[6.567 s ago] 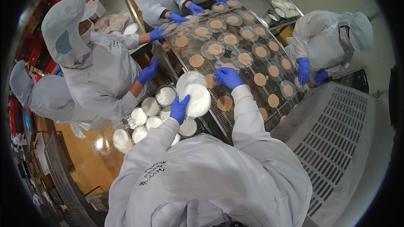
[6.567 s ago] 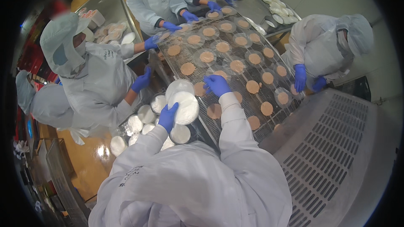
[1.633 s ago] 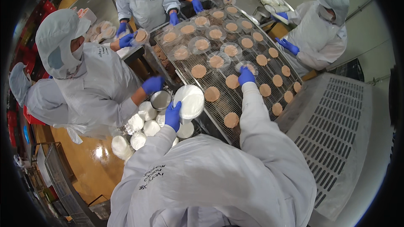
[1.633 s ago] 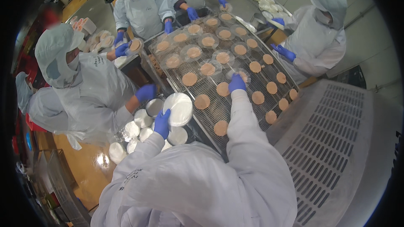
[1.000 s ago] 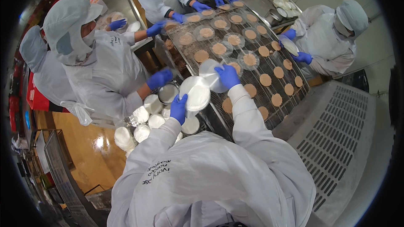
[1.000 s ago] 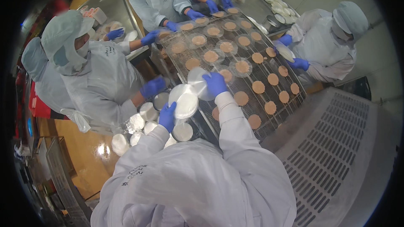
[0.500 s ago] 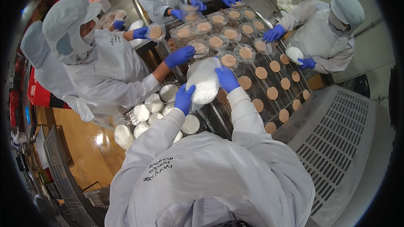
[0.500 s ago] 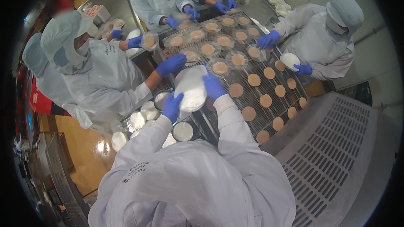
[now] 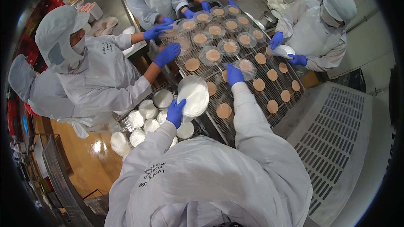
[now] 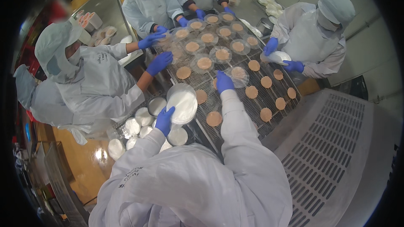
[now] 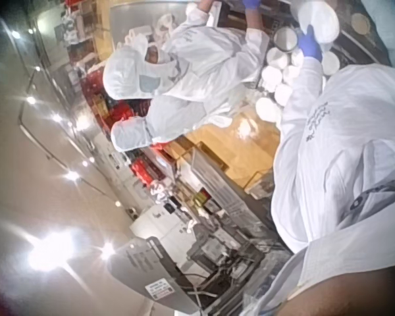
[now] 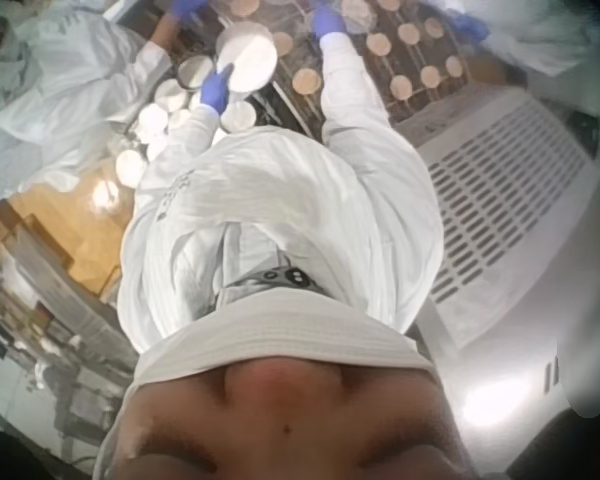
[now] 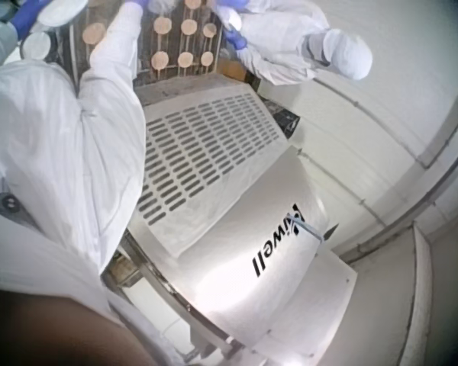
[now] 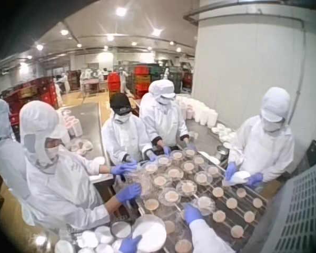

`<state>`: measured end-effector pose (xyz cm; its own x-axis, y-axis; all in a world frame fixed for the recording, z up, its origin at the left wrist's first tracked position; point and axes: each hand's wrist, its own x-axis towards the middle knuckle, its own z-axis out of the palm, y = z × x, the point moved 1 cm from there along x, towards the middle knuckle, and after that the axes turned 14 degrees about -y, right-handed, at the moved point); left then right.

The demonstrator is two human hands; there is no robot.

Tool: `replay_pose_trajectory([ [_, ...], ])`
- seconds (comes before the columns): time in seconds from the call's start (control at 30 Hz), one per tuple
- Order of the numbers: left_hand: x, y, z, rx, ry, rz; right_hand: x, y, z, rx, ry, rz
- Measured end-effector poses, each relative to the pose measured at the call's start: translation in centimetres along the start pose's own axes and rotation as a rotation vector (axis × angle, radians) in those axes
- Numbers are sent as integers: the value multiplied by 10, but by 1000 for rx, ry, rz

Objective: The person places white circular discs onto a wire rack that already holds brown circular discs. They repeatedly pick up white discs from a nearby stack and position them on the rack alongside coworkers in a food preparation area.

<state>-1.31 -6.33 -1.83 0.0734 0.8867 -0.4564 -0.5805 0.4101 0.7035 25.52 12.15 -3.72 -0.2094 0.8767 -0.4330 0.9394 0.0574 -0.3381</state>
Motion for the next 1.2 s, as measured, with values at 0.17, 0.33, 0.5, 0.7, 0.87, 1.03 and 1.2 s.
replay_pose_trajectory([
  [0.17, 10, 8, 8, -63, -114, -18, -3, 49, 42, 356, 340, -78],
  [0.33, 5, 4, 2, -72, -70, 18, -55, 65, -39, 449, 595, 159],
  [0.5, -9, 20, 2, -34, -91, -32, -3, 55, -44, 11, 239, 154],
  [0.7, -23, 3, 24, 16, -89, 1, 46, 65, -52, -59, 283, 68],
  [0.87, -18, 15, 24, -6, -77, 29, 49, 73, -41, 30, 361, -57],
  [1.03, -5, 12, 33, 16, -83, 2, -13, 34, -56, 61, 107, -44],
  [1.2, 11, 30, 46, 16, -204, 18, -56, -46, -33, 912, -70, -435],
])
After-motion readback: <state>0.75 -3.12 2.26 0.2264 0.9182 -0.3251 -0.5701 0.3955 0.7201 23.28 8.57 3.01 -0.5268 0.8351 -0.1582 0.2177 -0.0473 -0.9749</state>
